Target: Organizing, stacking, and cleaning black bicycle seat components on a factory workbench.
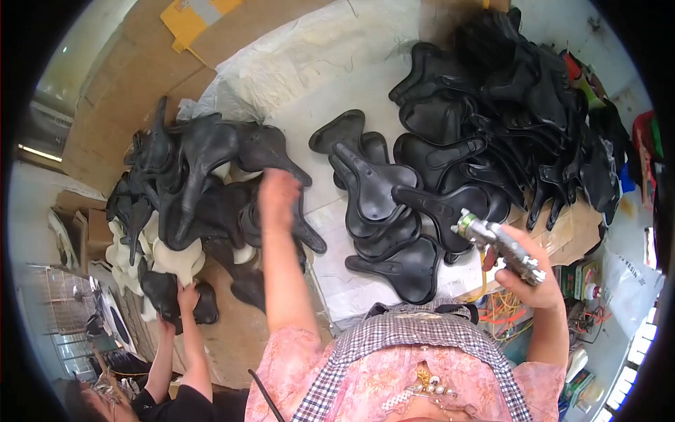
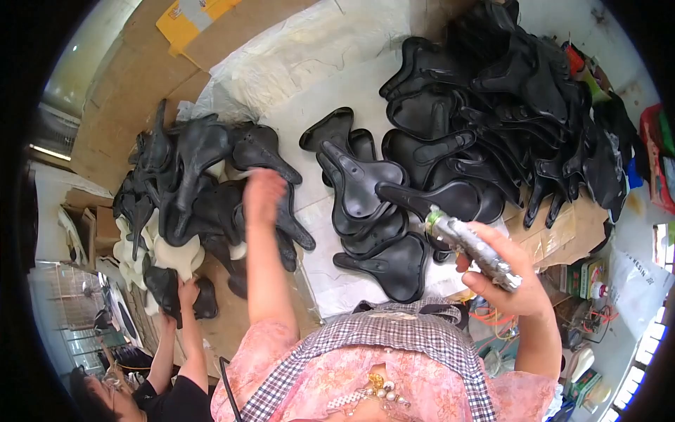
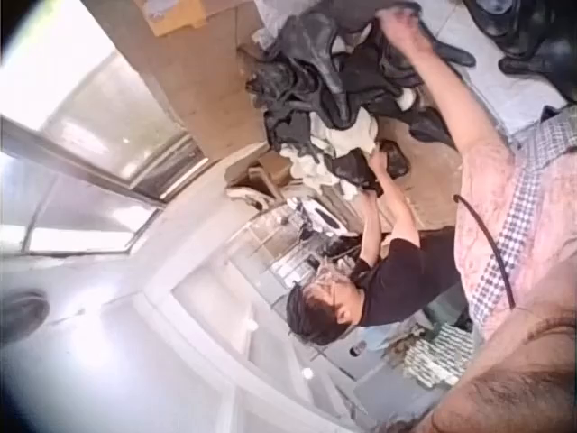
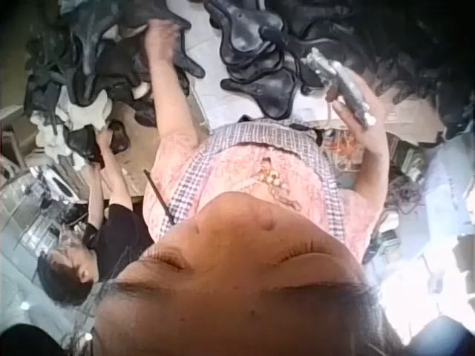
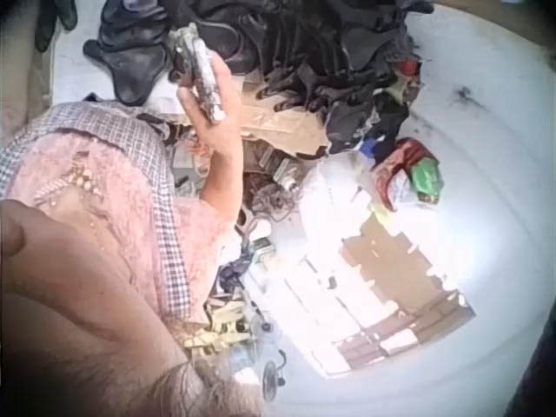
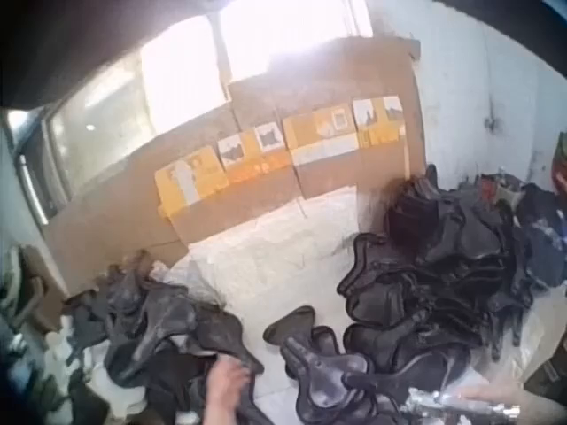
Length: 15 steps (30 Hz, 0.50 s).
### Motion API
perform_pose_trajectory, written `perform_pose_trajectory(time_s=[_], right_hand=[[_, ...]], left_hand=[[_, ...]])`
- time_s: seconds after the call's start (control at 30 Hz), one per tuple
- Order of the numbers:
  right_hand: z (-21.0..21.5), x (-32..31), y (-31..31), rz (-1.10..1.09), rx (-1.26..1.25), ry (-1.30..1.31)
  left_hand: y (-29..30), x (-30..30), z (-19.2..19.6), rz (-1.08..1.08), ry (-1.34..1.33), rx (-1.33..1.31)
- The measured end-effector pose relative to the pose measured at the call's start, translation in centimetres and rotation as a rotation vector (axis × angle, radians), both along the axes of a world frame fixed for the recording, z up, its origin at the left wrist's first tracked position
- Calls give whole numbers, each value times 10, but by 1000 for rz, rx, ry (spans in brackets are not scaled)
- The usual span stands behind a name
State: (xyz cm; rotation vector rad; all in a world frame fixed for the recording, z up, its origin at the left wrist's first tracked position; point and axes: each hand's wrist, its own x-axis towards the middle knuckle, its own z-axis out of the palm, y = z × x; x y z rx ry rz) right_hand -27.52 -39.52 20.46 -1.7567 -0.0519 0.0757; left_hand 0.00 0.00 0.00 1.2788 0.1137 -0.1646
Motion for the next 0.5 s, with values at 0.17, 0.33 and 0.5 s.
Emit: perform_pose_trajectory(time_s=[0.17, 0.33, 0.5], right_hand=[[-1, -7, 6, 30, -114, 7], [-1, -14, -2, 60, -116, -3], [4, -18, 3, 77, -73, 50]], left_hand=[[-114, -69, -72, -248, -42, 843], [-130, -72, -53, -176, -125, 934], [-125, -74, -58, -263, 146, 756]])
